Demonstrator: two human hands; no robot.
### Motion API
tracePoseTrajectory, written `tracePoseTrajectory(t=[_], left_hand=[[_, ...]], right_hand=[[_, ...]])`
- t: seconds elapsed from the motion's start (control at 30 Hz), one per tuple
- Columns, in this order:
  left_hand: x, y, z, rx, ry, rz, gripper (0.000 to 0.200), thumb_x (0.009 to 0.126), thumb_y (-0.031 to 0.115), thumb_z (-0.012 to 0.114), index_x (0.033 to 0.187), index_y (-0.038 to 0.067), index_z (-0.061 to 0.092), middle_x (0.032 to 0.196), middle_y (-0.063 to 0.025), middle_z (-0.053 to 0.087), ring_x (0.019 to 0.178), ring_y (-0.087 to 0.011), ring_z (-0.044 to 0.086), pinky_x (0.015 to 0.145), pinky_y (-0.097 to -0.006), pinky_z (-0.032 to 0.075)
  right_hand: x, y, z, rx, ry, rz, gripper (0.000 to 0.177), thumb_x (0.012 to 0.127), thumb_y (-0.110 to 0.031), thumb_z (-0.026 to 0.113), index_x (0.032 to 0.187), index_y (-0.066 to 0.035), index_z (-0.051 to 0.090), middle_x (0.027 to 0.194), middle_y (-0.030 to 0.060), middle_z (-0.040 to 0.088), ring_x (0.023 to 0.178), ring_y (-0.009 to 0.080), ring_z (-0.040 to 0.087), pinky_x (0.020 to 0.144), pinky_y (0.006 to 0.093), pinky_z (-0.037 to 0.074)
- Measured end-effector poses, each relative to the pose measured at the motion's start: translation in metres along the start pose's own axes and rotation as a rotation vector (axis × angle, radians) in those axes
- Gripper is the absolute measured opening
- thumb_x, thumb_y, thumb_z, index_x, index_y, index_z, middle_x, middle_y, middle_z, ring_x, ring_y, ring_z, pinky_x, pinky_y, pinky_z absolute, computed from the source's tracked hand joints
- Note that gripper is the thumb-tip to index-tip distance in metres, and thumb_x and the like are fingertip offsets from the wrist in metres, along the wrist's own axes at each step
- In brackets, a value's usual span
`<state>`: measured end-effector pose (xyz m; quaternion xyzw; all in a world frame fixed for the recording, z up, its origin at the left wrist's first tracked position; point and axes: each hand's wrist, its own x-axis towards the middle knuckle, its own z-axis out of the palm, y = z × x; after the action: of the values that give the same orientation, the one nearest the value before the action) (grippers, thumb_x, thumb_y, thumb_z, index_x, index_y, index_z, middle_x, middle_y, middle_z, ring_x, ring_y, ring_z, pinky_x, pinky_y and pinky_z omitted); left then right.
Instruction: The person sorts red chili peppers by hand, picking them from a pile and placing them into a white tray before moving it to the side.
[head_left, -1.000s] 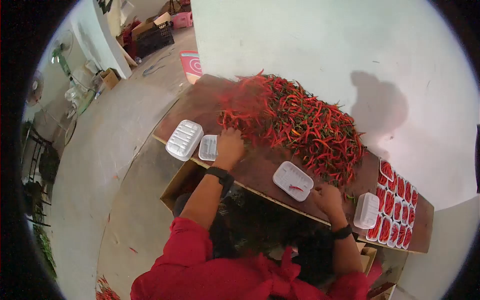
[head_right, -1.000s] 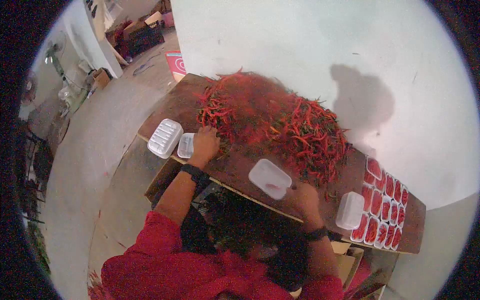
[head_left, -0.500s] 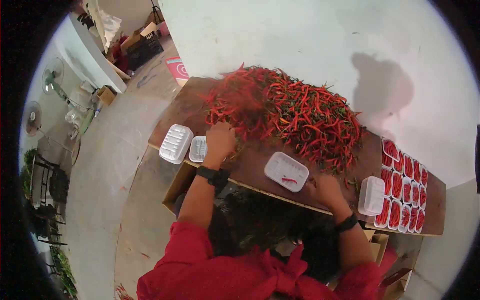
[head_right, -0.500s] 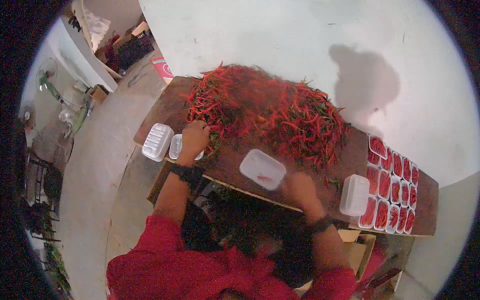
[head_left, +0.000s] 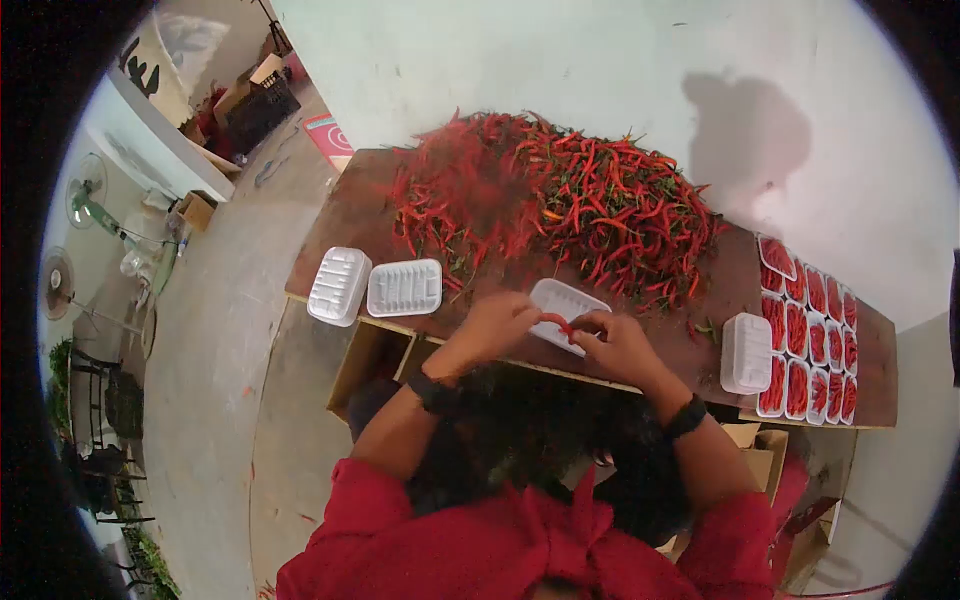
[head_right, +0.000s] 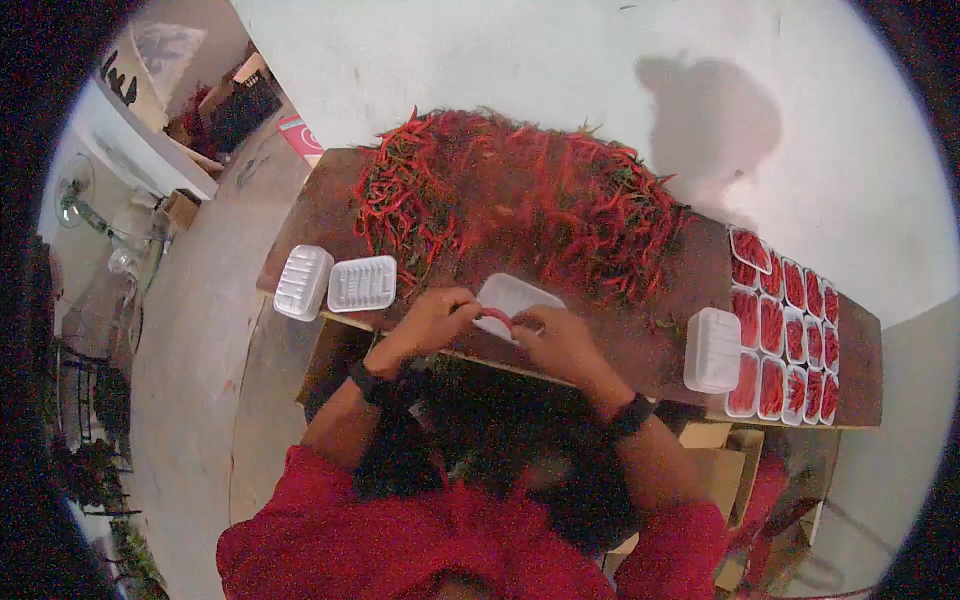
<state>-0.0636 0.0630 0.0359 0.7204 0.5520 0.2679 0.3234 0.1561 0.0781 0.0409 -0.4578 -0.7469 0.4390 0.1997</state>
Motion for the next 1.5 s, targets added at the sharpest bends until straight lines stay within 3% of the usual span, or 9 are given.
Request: tracePoseTrajectory(t=[0.33, 0.4, 0.53, 1.03, 1.23, 1.3, 1.33, 1.43, 1.5], left_hand=[[-0.003, -0.001, 0.004, -0.064, -0.039, -0.034, 0.029, 0.085, 0.027, 0.049, 0.081, 0.001, 0.061, 0.07, -0.0111, 0.057, 0.065, -0.0179, 0.054, 0.059, -0.0337, 0.042], [-0.002, -0.001, 0.004, -0.1, -0.04, -0.061, 0.03, 0.085, 0.028, 0.05, 0.081, 0.001, 0.061, 0.07, -0.0111, 0.058, 0.064, -0.0173, 0.054, 0.058, -0.0335, 0.041], [-0.002, -0.001, 0.004, -0.079, -0.064, -0.069, 0.029, 0.085, 0.027, 0.05, 0.08, 0.001, 0.061, 0.069, -0.0113, 0.058, 0.065, -0.0178, 0.055, 0.059, -0.0341, 0.042], [-0.004, -0.003, 0.021, 0.109, 0.048, 0.134, 0.02, 0.079, 0.021, 0.057, 0.077, 0.002, 0.061, 0.075, -0.0139, 0.061, 0.072, -0.0308, 0.059, 0.063, -0.0381, 0.045], [-0.005, -0.003, 0.031, 0.672, 0.062, 0.173, 0.02, 0.074, 0.023, 0.06, 0.073, 0.003, 0.06, 0.078, -0.0137, 0.061, 0.078, -0.0324, 0.058, 0.066, -0.0432, 0.045], [-0.009, -0.001, 0.019, 0.242, -0.359, 0.197, 0.02, 0.073, 0.022, 0.062, 0.077, 0.003, 0.06, 0.081, -0.0145, 0.061, 0.081, -0.0321, 0.058, 0.069, -0.0431, 0.045], [-0.011, 0.003, 0.014, 0.243, -0.366, 0.201, 0.02, 0.073, 0.022, 0.062, 0.077, 0.003, 0.06, 0.081, -0.0145, 0.061, 0.081, -0.0321, 0.058, 0.069, -0.0431, 0.045], [-0.013, 0.011, 0.01, -0.261, -0.572, 0.247, 0.022, 0.073, 0.021, 0.063, 0.085, 0.004, 0.06, 0.086, -0.0155, 0.06, 0.082, -0.0337, 0.058, 0.071, -0.0421, 0.046], [-0.004, -0.003, 0.026, 0.099, -0.165, 0.207, 0.024, 0.073, 0.019, 0.064, 0.092, 0.005, 0.06, 0.09, -0.016, 0.06, 0.083, -0.0345, 0.058, 0.073, -0.0422, 0.046]], right_hand=[[0.011, 0.003, -0.002, 0.152, -0.27, 0.183, 0.021, 0.084, -0.017, 0.055, 0.093, 0.001, 0.061, 0.077, 0.0038, 0.062, 0.064, 0.008, 0.054, 0.058, 0.0235, 0.043], [0.009, -0.009, -0.004, 0.524, -0.268, 0.409, 0.021, 0.084, -0.019, 0.056, 0.096, -0.002, 0.059, 0.079, 0.0037, 0.062, 0.065, 0.0074, 0.054, 0.058, 0.0217, 0.042], [0.011, 0.005, 0.0, 0.539, -0.296, 0.394, 0.022, 0.085, -0.021, 0.057, 0.098, -0.004, 0.058, 0.08, 0.0024, 0.063, 0.065, 0.0072, 0.055, 0.059, 0.0209, 0.041], [0.008, 0.013, 0.004, 0.048, -0.171, 0.187, 0.024, 0.077, -0.018, 0.061, 0.088, 0.003, 0.062, 0.073, 0.0045, 0.062, 0.066, 0.0101, 0.056, 0.059, 0.0241, 0.044], [0.002, -0.007, 0.0, -0.197, -0.122, 0.053, 0.024, 0.075, -0.015, 0.06, 0.087, 0.006, 0.062, 0.071, 0.0093, 0.063, 0.064, 0.0127, 0.06, 0.06, 0.0273, 0.047], [0.003, -0.006, -0.01, -0.137, -0.089, 0.101, 0.025, 0.074, -0.014, 0.061, 0.089, 0.006, 0.062, 0.07, 0.0093, 0.063, 0.064, 0.0135, 0.06, 0.059, 0.0282, 0.047], [0.006, 0.006, -0.015, -0.132, -0.084, 0.106, 0.025, 0.074, -0.014, 0.061, 0.089, 0.006, 0.062, 0.07, 0.0093, 0.063, 0.064, 0.0135, 0.06, 0.059, 0.0282, 0.047], [0.013, 0.038, -0.027, -0.026, -0.007, 0.166, 0.025, 0.073, -0.015, 0.061, 0.087, 0.006, 0.063, 0.069, 0.0115, 0.063, 0.064, 0.0143, 0.06, 0.06, 0.03, 0.048], [0.013, 0.038, -0.032, -0.054, -0.005, 0.238, 0.026, 0.072, -0.017, 0.061, 0.087, 0.004, 0.064, 0.071, 0.012, 0.064, 0.064, 0.015, 0.061, 0.06, 0.0309, 0.048]])
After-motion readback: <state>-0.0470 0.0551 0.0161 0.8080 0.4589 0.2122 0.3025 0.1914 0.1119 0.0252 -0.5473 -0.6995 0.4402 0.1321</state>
